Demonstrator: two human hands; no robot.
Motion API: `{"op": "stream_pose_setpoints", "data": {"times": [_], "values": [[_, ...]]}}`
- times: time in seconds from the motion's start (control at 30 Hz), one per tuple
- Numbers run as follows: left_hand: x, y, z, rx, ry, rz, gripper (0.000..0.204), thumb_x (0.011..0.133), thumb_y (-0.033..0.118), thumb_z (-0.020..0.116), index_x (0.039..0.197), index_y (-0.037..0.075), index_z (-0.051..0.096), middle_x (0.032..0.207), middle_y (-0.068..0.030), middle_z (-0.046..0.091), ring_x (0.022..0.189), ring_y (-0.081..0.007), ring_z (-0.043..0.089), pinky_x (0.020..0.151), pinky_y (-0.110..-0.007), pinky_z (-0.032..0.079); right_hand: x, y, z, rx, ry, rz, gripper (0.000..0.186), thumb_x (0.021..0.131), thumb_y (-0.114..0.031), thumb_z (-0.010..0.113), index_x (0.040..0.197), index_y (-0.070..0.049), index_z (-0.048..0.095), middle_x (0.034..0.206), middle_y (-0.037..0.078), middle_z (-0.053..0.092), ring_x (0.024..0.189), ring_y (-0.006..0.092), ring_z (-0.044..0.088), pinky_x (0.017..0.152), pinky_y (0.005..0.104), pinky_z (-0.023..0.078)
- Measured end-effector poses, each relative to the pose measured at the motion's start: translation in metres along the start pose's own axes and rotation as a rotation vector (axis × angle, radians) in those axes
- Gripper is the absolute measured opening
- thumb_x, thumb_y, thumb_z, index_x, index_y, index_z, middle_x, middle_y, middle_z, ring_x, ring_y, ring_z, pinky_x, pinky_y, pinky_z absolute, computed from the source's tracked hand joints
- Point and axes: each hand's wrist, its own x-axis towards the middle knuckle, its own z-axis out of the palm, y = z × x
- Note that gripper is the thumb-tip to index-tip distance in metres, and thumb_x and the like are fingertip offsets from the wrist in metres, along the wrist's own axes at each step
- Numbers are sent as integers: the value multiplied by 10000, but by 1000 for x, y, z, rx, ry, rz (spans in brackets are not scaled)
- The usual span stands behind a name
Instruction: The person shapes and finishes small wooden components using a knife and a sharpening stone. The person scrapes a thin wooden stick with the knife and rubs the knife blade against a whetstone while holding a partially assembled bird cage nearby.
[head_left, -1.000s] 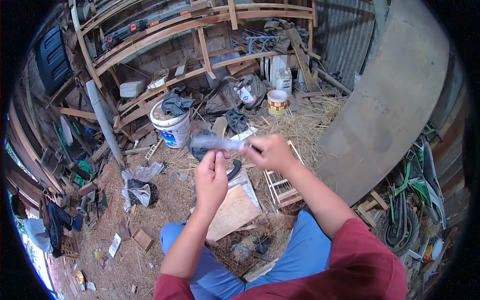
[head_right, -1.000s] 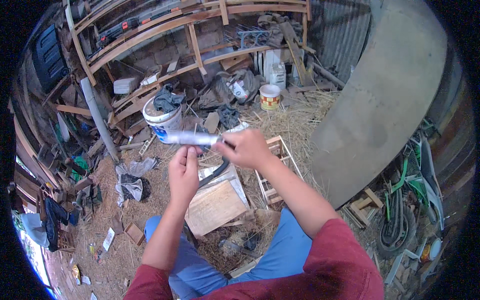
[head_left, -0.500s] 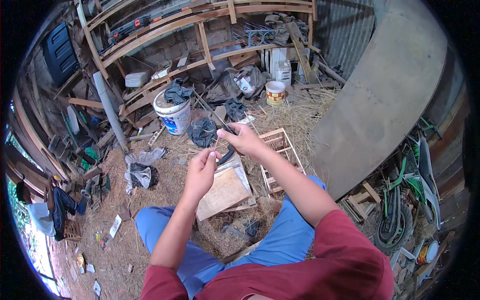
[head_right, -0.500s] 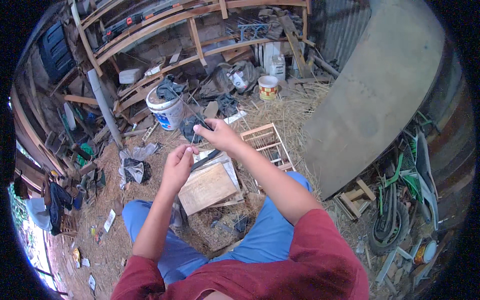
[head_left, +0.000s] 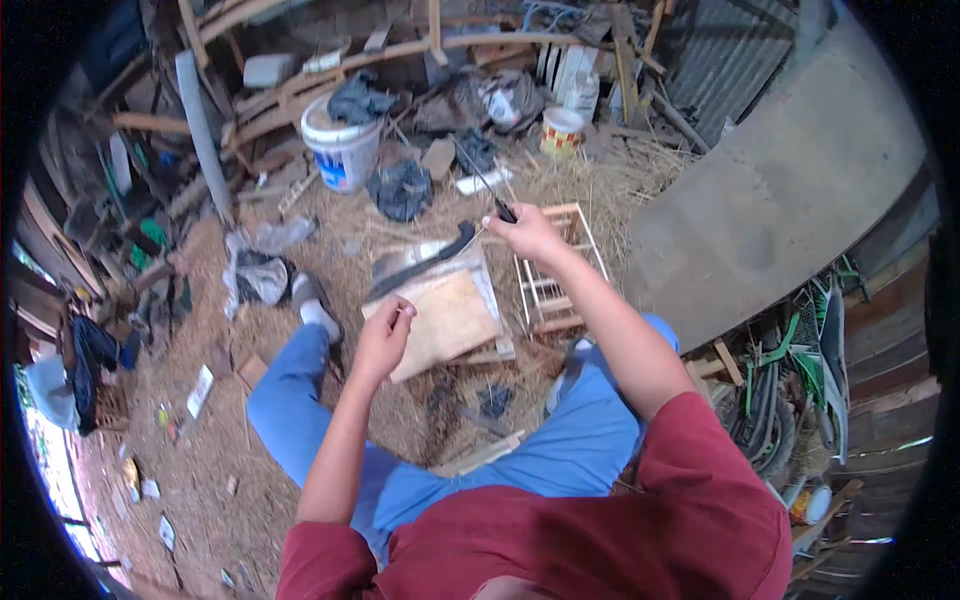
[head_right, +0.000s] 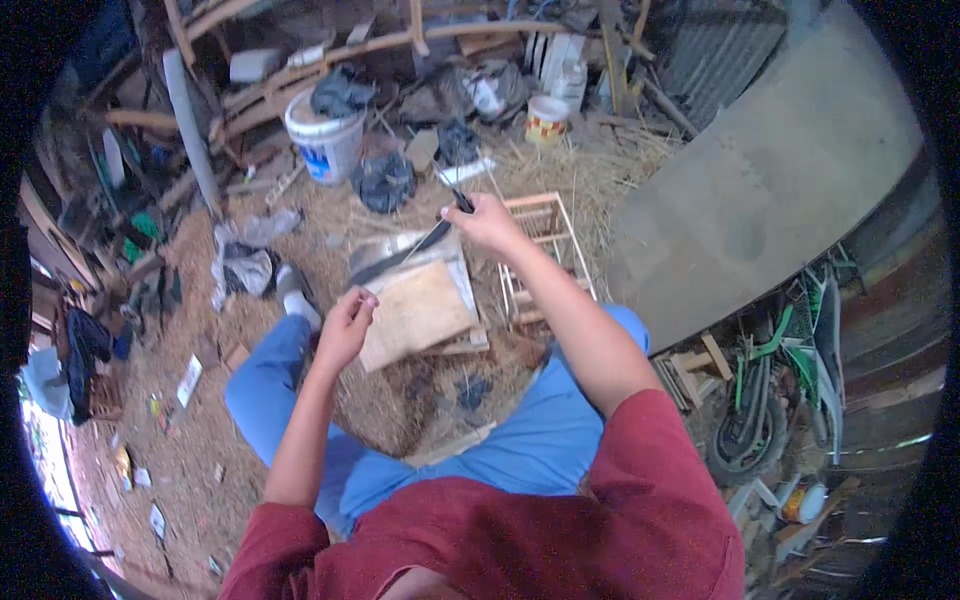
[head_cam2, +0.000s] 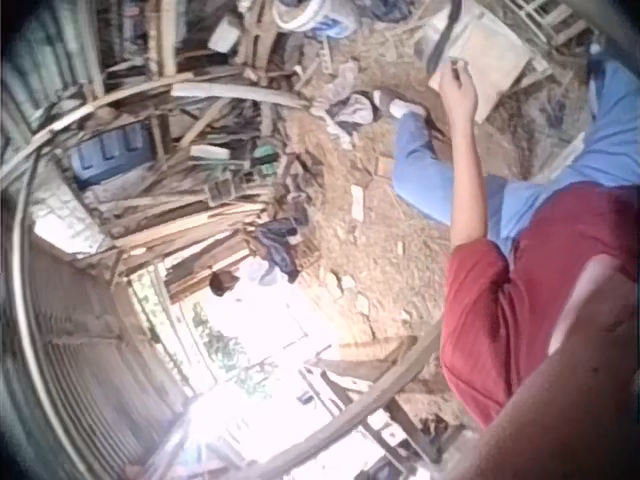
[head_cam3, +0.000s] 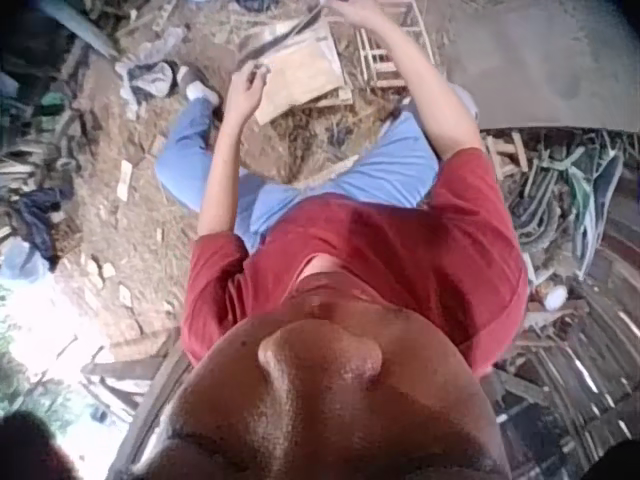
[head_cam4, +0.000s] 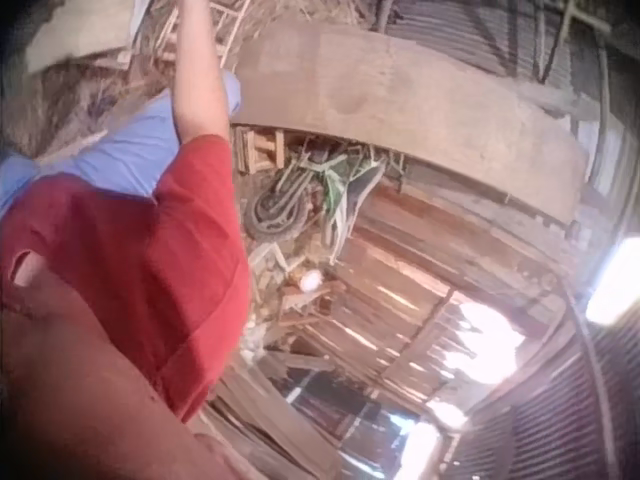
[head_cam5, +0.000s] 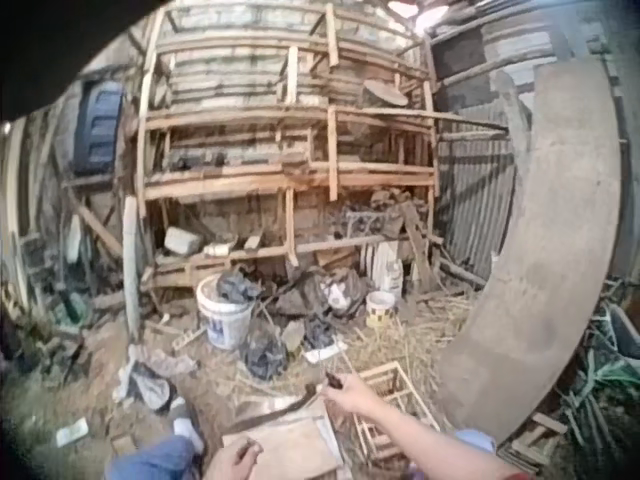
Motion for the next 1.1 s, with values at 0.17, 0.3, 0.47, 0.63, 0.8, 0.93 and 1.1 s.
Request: {"op": "stream_pose_setpoints", "data": {"times": [0.17,0.3,0.47,0.63,0.8,0.93,1.1], "values": [[-35,-91,-17,187,23,-179,180,979,234,593,1016,70,656,787,-177,676,709,-339,658,657,-428,498,-20,56,64,-82,-112,221,441,962,-409,678,1132,-3,645,758,45,616,682,150,562,610,317,464],[-72,-170,-28,258,-62,-330,187,958,243,600,1037,93,679,882,-201,711,828,-403,693,724,-492,525,-54,124,118,-60,-181,399,328,1036,-359,563,1162,-58,594,715,35,564,525,128,513,422,317,391],[-59,-178,-15,417,-122,-234,203,922,269,629,1002,97,704,955,-197,720,903,-423,683,808,-525,538,-109,201,137,139,-117,425,216,1047,-285,545,1009,-85,618,677,12,566,472,129,507,417,308,398],[-63,-179,-28,417,-272,-268,222,910,290,632,982,95,710,978,-193,718,927,-419,677,816,-521,536,-144,204,177,334,-150,601,212,1056,-271,509,981,-99,610,645,-19,480,475,110,436,409,285,362],[-58,-178,-21,457,-284,-294,237,916,300,609,998,108,722,1016,-186,716,939,-418,673,813,-530,535,-152,220,209,44,101,474,407,1048,-374,487,834,-50,612,642,7,509,557,128,491,535,321,401],[-58,-182,-24,470,-293,-348,246,918,311,607,1009,117,729,1025,-185,718,950,-413,675,819,-528,538,-147,220,228,-128,189,403,497,1050,-394,480,806,24,594,665,119,557,649,224,555,664,394,450],[-54,-179,-17,484,-339,-367,248,918,315,610,1026,135,742,1057,-163,727,983,-393,687,850,-517,548,-151,235,232,-357,265,246,497,1061,-389,472,886,52,622,704,219,587,649,306,548,683,440,457]]}}
